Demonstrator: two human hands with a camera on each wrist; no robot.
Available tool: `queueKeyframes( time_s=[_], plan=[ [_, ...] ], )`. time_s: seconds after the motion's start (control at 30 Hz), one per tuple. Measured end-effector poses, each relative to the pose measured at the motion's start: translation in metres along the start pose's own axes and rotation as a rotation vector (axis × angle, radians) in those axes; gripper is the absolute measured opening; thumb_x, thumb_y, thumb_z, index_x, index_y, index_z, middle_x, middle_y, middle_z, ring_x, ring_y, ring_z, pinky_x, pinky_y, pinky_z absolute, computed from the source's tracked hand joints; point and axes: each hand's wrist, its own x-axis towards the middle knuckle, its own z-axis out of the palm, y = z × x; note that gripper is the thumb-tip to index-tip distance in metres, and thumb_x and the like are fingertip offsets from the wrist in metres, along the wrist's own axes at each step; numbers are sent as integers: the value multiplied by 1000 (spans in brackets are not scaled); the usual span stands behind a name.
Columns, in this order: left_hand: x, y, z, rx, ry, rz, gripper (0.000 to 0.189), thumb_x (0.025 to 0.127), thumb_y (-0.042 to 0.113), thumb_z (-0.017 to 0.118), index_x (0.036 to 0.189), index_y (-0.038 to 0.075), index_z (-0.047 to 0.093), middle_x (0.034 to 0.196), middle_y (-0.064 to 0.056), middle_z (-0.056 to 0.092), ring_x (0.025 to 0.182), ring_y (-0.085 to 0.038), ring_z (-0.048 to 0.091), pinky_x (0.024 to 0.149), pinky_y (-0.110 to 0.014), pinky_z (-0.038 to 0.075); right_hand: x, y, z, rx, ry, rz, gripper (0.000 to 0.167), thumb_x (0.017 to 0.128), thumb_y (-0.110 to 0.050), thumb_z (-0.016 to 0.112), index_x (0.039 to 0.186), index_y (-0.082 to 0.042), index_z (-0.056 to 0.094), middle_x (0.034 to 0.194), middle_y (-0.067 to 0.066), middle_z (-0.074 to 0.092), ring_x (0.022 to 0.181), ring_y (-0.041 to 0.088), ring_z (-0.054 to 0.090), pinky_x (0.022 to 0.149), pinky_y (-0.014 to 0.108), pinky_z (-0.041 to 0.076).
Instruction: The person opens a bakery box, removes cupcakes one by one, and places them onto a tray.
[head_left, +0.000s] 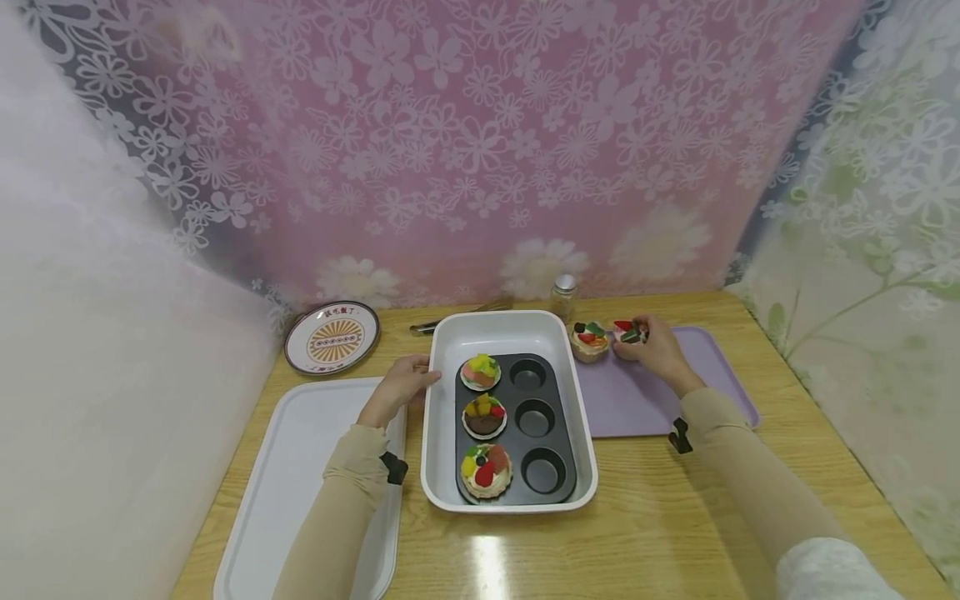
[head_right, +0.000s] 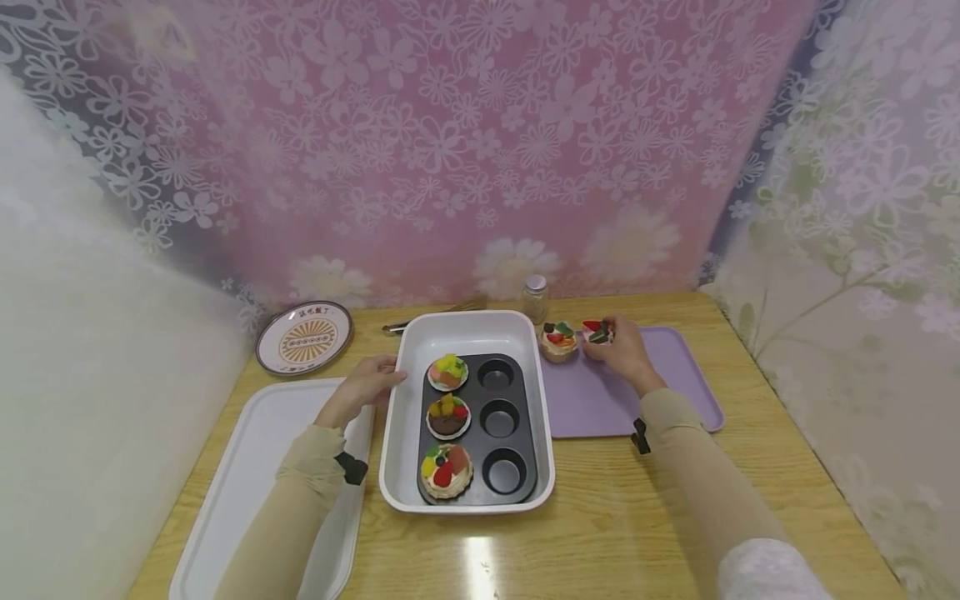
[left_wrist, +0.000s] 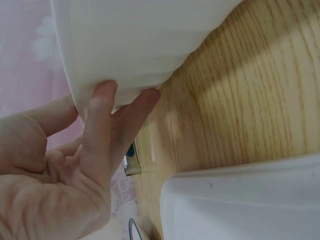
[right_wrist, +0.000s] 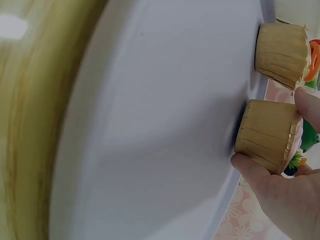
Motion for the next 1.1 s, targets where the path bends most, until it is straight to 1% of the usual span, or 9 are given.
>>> queueKeyframes(
  time_s=[0.3, 0.43, 0.53, 0.63, 0.67, 0.8, 0.87, 0.93, 1.1],
  plan=[
    [1, 4, -2, 16, -3, -10, 53, 109, 20, 59, 157, 5, 46, 150, -21, 60, 126, -34, 67, 89, -35, 61, 2, 3, 1, 22, 7, -20, 84, 94, -22, 80, 154, 15, 34, 151, 42, 43, 139, 54, 44, 117, 66, 38],
    [2, 4, -2, -7, -15, -13, 53, 109, 19, 59, 157, 3, 45, 150, -23, 58, 128, -36, 66, 92, -37, 62, -1, -3, -2, 23, -8, -20, 93, 94, -24, 80, 159, 12, 25, 158, 43, 34, 144, 57, 39, 119, 68, 35],
    [2, 4, -2, -10, -16, -20, 53, 108, 18, 60, 157, 3, 45, 150, -23, 59, 128, -36, 67, 92, -38, 62, -5, -20, -7, 16, 51, -60, 95, 96, -29, 79, 162, 8, 21, 163, 41, 27, 149, 57, 32, 121, 70, 31],
    [1, 6, -3, -7, -10, -32, 53, 108, 17, 61, 156, 1, 46, 147, -24, 60, 128, -36, 67, 93, -39, 63, -8, -49, -12, 6, 114, -133, 92, 97, -31, 77, 163, 5, 23, 165, 37, 27, 152, 55, 28, 123, 71, 27],
    [1, 6, -2, -6, -10, -34, 52, 108, 16, 61, 155, 0, 47, 147, -24, 60, 128, -37, 67, 93, -39, 63, -9, -60, -13, 12, 114, -156, 91, 98, -31, 76, 163, 3, 23, 165, 35, 27, 153, 54, 27, 124, 71, 25],
    [3, 8, -2, 8, -15, -36, 51, 108, 16, 60, 155, -1, 47, 146, -25, 61, 128, -37, 67, 94, -40, 63, -12, -102, -9, 61, 38, -207, 92, 98, -31, 75, 166, -3, 21, 170, 28, 26, 156, 49, 26, 126, 69, 24],
    [4, 9, -3, 14, -21, -24, 51, 109, 17, 59, 155, -2, 46, 146, -25, 60, 128, -38, 67, 94, -40, 63, -11, -121, -4, 109, -17, -234, 93, 97, -30, 76, 167, -5, 19, 172, 24, 24, 158, 47, 26, 127, 68, 24],
    [4, 9, -3, 12, -20, -18, 50, 109, 17, 59, 154, -1, 48, 144, -25, 61, 126, -37, 68, 93, -40, 63, -9, -138, 4, 120, -66, -286, 95, 97, -27, 78, 167, -4, 19, 172, 24, 24, 157, 47, 28, 127, 66, 25],
    [1, 9, -3, -8, -25, -17, 45, 108, 14, 59, 149, -3, 52, 137, -24, 66, 116, -31, 73, 87, -37, 64, -7, -162, 26, 44, -215, -360, 96, 98, -26, 77, 169, -7, 15, 174, 21, 21, 159, 45, 25, 126, 67, 27]
  ],
)
